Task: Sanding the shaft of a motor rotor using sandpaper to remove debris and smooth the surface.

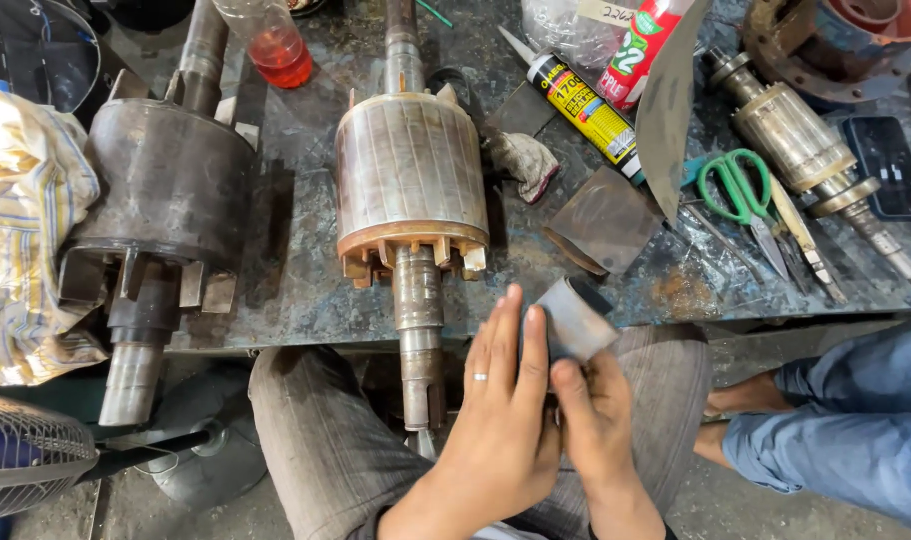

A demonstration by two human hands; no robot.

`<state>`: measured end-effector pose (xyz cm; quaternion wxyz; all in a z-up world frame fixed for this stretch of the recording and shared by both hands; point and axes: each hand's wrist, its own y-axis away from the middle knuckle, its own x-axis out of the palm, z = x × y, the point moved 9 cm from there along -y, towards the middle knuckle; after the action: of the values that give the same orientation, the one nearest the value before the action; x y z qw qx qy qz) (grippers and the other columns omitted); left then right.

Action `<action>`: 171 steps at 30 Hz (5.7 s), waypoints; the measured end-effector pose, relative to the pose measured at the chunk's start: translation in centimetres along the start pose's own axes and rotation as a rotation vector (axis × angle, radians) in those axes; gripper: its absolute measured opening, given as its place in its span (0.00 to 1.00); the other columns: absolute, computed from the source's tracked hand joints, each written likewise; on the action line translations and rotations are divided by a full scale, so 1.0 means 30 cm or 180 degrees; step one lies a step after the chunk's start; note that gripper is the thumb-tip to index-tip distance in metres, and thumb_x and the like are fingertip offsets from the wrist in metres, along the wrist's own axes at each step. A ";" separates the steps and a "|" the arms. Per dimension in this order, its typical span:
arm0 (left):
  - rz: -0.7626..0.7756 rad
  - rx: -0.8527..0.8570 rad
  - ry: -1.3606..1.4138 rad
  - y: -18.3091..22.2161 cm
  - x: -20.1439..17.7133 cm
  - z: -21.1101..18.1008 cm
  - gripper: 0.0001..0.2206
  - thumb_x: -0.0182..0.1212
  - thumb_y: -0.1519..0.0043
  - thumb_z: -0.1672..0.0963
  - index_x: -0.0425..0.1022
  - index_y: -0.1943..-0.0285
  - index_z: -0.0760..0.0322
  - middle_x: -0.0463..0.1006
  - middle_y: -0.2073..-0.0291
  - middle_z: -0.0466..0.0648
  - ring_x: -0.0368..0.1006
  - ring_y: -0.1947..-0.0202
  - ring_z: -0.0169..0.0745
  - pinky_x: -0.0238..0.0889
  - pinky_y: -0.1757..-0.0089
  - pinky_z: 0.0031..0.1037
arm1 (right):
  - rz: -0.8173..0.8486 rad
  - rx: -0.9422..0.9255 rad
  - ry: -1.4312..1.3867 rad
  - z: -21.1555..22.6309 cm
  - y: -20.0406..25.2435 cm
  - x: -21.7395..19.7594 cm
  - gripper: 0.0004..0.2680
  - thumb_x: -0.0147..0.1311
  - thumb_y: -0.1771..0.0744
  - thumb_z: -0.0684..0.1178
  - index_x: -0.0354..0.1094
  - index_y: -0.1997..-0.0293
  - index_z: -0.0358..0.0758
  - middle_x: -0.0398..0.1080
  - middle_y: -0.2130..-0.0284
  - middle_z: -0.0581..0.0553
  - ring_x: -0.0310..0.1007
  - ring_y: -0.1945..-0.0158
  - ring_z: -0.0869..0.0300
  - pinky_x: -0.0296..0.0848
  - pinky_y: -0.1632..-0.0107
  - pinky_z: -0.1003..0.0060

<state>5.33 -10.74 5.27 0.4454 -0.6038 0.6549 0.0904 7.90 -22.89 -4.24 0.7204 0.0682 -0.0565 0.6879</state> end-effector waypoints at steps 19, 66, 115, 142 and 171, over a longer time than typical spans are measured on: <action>-0.0706 -0.0901 0.1392 -0.054 -0.140 0.232 0.11 0.72 0.38 0.53 0.81 0.58 0.66 0.74 0.70 0.43 0.70 0.70 0.34 0.66 0.67 0.25 | 0.1021 -0.0677 0.1209 0.138 -0.085 0.111 0.15 0.61 0.33 0.50 0.70 0.42 0.35 0.78 0.52 0.44 0.80 0.53 0.56 0.80 0.50 0.64; 0.0697 -0.2618 0.1846 0.040 -0.025 0.415 0.50 0.57 0.38 0.59 0.17 0.16 0.50 0.44 0.20 0.57 0.64 0.80 0.46 0.64 0.69 0.39 | 0.2538 -0.2931 0.2763 0.362 -0.432 0.292 0.06 0.55 0.30 0.36 0.74 0.49 0.28 0.75 0.59 0.36 0.77 0.58 0.45 0.76 0.55 0.53; 0.0836 -0.2502 0.1134 0.027 -0.001 0.409 0.50 0.58 0.38 0.58 0.17 0.16 0.56 0.51 0.26 0.61 0.64 0.83 0.55 0.58 0.76 0.41 | 0.2148 -0.3601 0.3260 0.381 -0.377 0.301 0.05 0.55 0.31 0.33 0.75 0.52 0.29 0.75 0.61 0.39 0.75 0.60 0.46 0.76 0.57 0.53; 0.0890 -0.2657 0.0772 0.056 -0.008 0.453 0.51 0.59 0.40 0.57 0.17 0.16 0.60 0.52 0.28 0.63 0.68 0.81 0.57 0.61 0.76 0.42 | 0.1586 -0.4052 0.3311 0.438 -0.291 0.547 0.05 0.54 0.31 0.32 0.70 0.58 0.36 0.71 0.64 0.45 0.68 0.63 0.52 0.71 0.64 0.60; 0.1044 -0.2754 0.1092 0.056 -0.015 0.449 0.51 0.58 0.36 0.56 0.14 0.16 0.58 0.53 0.27 0.56 0.72 0.72 0.55 0.64 0.69 0.41 | 0.1741 -0.3127 0.2834 0.343 -0.383 0.368 0.11 0.51 0.27 0.50 0.66 0.40 0.36 0.70 0.49 0.38 0.71 0.49 0.45 0.73 0.46 0.50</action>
<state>10.20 -1.16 -3.03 0.0195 -0.6285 0.7077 0.3222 20.01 -14.36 7.59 0.4243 -0.5677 -0.0755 0.7014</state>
